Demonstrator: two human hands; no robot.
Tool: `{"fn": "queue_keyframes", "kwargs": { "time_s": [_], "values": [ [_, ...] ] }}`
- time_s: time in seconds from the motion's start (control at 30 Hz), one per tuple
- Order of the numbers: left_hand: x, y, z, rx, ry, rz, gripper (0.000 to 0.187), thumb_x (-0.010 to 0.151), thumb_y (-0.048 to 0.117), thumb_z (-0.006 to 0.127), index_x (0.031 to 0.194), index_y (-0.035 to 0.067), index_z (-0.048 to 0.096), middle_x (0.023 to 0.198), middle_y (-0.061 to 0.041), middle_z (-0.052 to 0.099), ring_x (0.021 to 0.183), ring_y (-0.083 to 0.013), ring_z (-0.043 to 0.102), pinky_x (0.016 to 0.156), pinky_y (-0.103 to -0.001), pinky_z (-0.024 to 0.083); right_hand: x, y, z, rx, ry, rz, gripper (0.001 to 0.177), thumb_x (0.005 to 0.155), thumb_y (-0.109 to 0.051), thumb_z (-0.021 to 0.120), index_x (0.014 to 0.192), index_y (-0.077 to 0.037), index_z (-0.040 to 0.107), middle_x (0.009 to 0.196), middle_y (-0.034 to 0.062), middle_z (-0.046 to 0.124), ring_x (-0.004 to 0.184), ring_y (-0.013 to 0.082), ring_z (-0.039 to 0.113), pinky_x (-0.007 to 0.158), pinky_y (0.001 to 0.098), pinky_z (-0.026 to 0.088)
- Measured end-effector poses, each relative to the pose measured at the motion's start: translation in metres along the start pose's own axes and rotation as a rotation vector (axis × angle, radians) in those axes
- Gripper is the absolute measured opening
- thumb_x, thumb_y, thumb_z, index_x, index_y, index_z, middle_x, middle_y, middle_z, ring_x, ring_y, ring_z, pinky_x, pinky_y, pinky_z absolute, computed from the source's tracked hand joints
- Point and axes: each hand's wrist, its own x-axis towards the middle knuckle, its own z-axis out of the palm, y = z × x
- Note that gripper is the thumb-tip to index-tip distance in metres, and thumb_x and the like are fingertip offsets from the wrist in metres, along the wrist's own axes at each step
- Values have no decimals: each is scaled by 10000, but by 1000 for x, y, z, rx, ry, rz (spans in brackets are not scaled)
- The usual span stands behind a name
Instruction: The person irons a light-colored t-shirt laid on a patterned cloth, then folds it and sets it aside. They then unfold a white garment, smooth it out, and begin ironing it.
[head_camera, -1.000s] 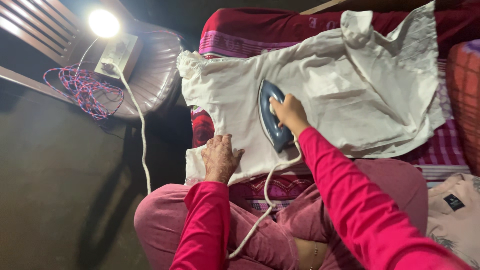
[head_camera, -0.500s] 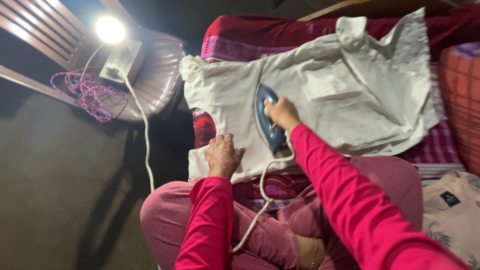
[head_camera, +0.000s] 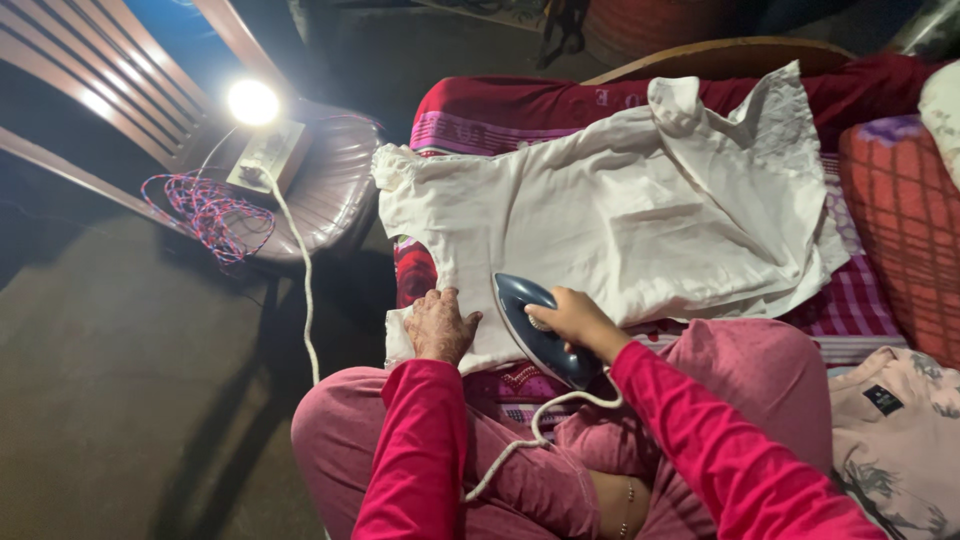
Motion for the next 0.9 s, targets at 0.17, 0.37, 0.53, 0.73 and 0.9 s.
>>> {"fn": "queue_keyframes", "kwargs": {
  "time_s": [0.17, 0.37, 0.53, 0.73, 0.9],
  "values": [
    [5, -4, 14, -80, 90, 10, 437, 891, 370, 712, 1270, 160, 657, 1239, -101, 638, 1200, -344, 568, 958, -535, 451, 13, -8, 3, 91, 29, -17, 473, 880, -443, 692, 999, 14, 669, 635, 103, 654, 434, 201, 603, 420, 344, 502],
    [18, -1, 19, -109, 138, 11, 355, 913, 304, 661, 1234, 152, 670, 1219, -100, 650, 1160, -357, 593, 899, -546, 483, 73, -48, 39, 151, 88, -83, 532, 910, -460, 654, 1015, 61, 635, 665, 136, 674, 433, 212, 632, 413, 354, 510],
    [16, 2, 14, -188, 217, 57, 373, 895, 253, 653, 1246, 129, 652, 1191, -106, 652, 1116, -363, 601, 849, -553, 479, 143, -72, 38, 205, 210, -99, 610, 901, -481, 652, 1022, 114, 596, 715, 192, 701, 454, 246, 673, 420, 366, 529],
    [21, 7, 14, -193, 232, 29, 368, 903, 245, 656, 1251, 128, 648, 1185, -107, 654, 1124, -352, 596, 871, -543, 474, 207, -114, 21, 166, 234, -82, 631, 900, -484, 662, 999, 137, 607, 715, 218, 697, 474, 272, 690, 413, 378, 545],
    [22, 8, 16, -216, 245, 33, 368, 903, 242, 663, 1250, 120, 646, 1174, -116, 657, 1117, -356, 598, 858, -549, 474, 211, -125, 13, 124, 207, -53, 612, 907, -477, 651, 1001, 127, 626, 710, 230, 694, 475, 279, 689, 404, 386, 548]
  ]
}}
